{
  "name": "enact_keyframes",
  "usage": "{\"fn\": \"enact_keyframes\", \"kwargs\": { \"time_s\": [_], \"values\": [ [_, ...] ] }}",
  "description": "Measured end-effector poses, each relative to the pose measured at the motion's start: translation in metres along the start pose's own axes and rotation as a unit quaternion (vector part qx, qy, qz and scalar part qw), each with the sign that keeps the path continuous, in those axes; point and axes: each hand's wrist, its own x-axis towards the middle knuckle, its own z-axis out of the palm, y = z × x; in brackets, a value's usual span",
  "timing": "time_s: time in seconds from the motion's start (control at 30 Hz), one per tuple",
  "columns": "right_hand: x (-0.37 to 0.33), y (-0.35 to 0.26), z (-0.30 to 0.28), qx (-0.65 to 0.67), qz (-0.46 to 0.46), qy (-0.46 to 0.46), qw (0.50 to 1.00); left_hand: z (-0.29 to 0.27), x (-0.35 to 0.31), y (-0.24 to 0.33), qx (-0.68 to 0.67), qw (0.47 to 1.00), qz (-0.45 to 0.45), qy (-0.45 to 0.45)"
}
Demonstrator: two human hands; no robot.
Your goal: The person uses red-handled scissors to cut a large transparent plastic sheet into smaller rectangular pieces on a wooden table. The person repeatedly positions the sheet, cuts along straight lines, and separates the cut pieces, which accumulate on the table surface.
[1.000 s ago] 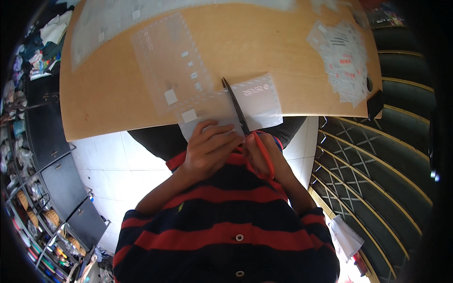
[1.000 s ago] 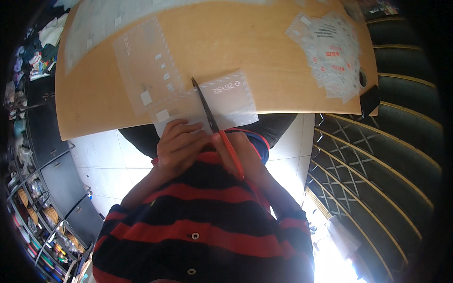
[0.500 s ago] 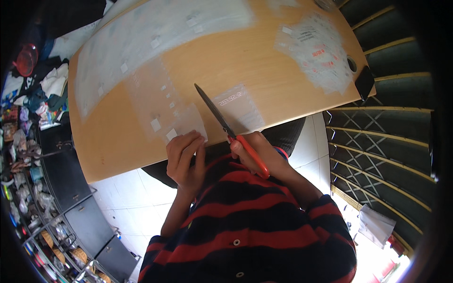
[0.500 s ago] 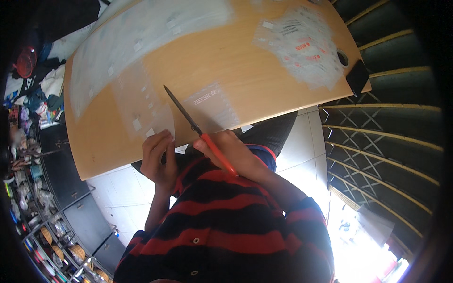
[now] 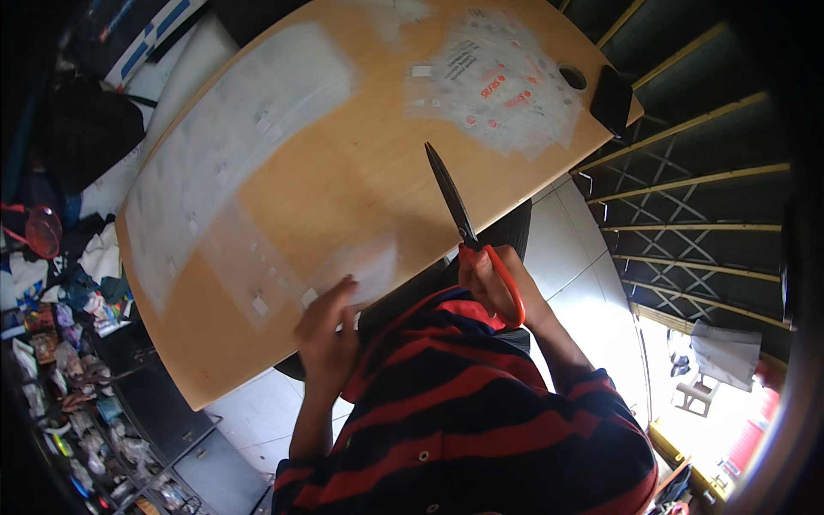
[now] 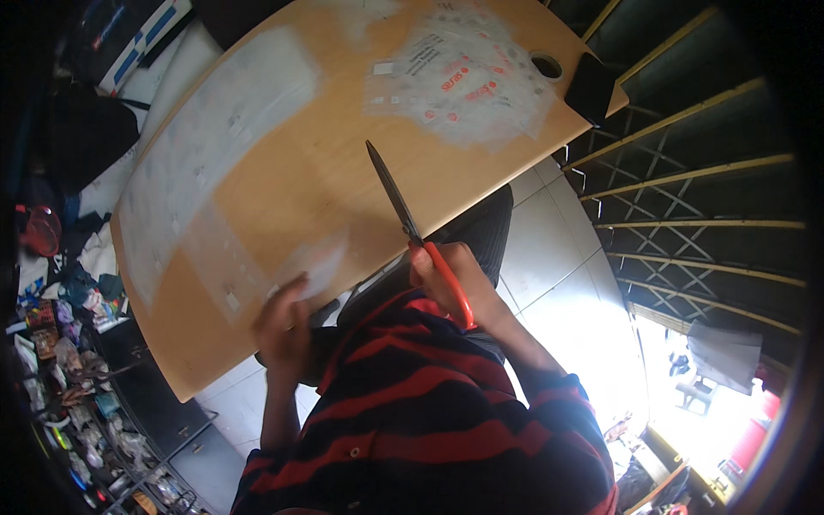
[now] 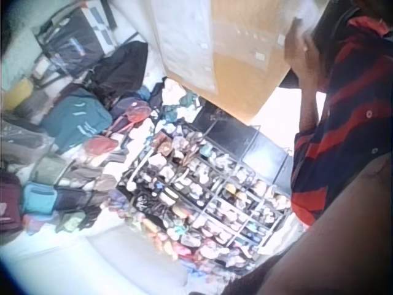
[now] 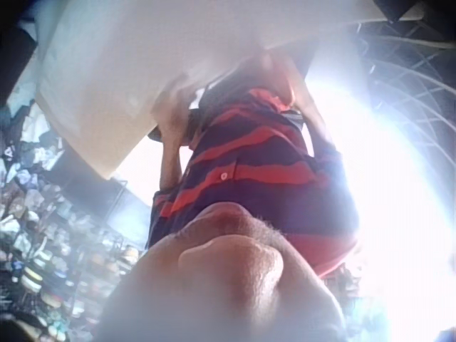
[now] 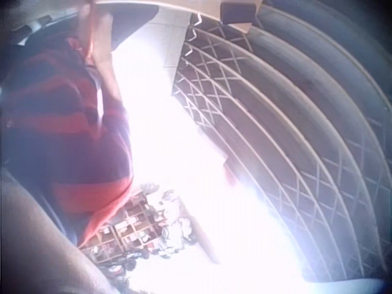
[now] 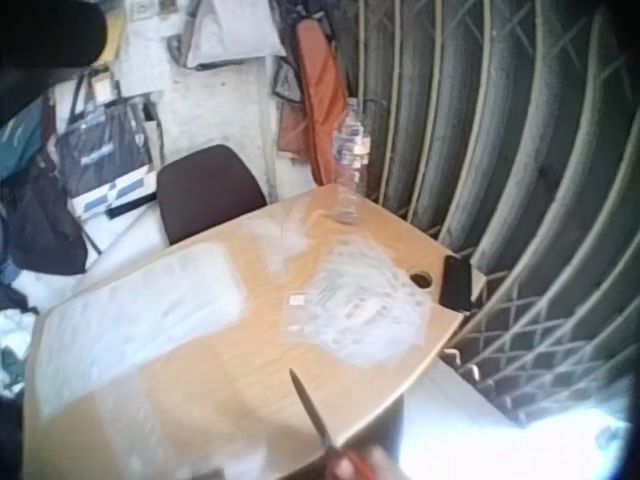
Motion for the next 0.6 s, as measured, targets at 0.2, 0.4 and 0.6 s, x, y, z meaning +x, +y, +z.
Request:
{"fn": "enact_keyframes", "kwargs": {
  "time_s": [0.2,0.4,0.6],
  "values": [
    [0.0,0.024,-0.017,0.038,-0.096,0.058,0.993,-0.032,0.086,0.025,-0.221,0.957,-0.114,0.151],
    [-0.012,0.029,-0.041,0.056,-0.16,0.156,0.973,0.07,0.209,0.048,-0.414,0.907,-0.078,0.025],
    [-0.033,0.036,-0.044,0.05,-0.081,0.17,0.981,0.183,0.274,0.037,-0.41,0.911,-0.045,-0.002]
  ]
}}
